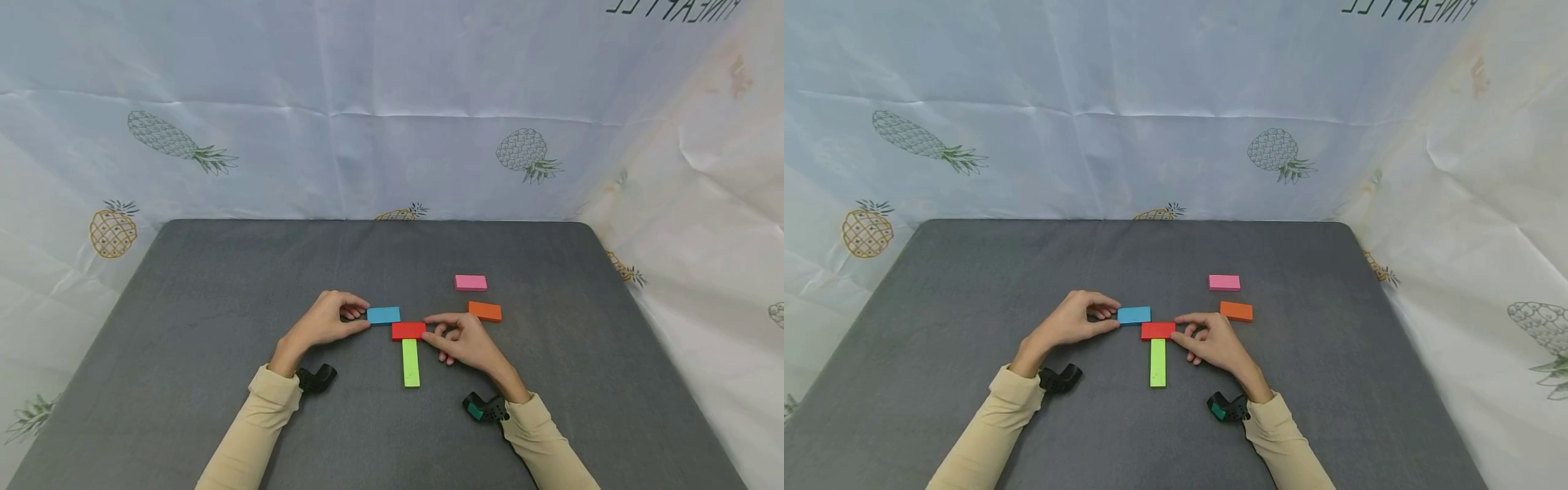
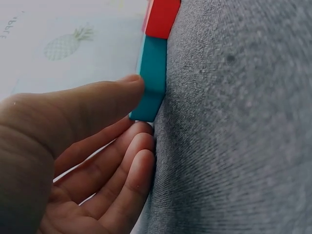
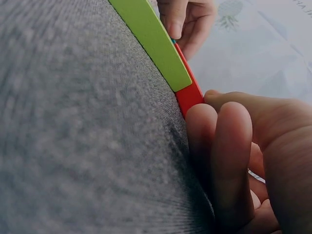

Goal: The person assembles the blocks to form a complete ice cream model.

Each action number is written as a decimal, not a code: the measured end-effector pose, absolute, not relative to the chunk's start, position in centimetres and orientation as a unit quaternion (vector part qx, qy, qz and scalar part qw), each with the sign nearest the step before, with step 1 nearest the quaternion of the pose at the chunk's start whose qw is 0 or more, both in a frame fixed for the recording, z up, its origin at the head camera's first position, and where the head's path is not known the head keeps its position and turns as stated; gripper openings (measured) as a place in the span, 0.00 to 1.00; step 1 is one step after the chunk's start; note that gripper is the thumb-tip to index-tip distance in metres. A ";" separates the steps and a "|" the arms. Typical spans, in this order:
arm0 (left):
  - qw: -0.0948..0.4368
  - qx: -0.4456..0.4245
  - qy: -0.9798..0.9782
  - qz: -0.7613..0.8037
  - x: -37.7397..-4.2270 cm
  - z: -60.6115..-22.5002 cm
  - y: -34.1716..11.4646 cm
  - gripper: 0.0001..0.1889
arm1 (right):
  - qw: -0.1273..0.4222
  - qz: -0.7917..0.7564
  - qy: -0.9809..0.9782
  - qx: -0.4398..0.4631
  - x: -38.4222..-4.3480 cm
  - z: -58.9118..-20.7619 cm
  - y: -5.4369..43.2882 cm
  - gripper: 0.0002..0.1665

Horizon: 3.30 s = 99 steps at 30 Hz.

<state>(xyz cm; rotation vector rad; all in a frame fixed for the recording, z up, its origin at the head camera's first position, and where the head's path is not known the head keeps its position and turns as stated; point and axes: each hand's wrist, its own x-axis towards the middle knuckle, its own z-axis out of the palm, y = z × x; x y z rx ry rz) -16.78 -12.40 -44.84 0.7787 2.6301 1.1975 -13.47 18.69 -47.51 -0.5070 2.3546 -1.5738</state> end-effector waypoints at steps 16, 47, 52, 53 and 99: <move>0.058 0.267 0.872 0.406 -16.4 -45.2 -11.1 0.16 | 0.136 -0.542 0.814 -0.160 -13.5 -47.4 18.5 0.22; 0.008 0.271 0.864 0.424 -15.8 -46.3 -8.4 0.15 | 0.138 -0.522 0.829 -0.145 -13.2 -46.4 18.0 0.19; 0.006 0.258 0.862 0.435 -15.7 -46.6 -8.1 0.16 | 0.132 -0.525 0.827 -0.151 -12.6 -44.6 17.5 0.18; 0.006 0.256 0.862 0.437 -15.7 -46.6 -8.1 0.16 | 0.132 -0.526 0.826 -0.152 -12.6 -44.5 17.5 0.19; -0.008 0.220 0.861 0.459 -15.4 -46.6 -7.7 0.13 | 0.130 -0.521 0.828 -0.163 -13.6 -47.3 18.4 0.20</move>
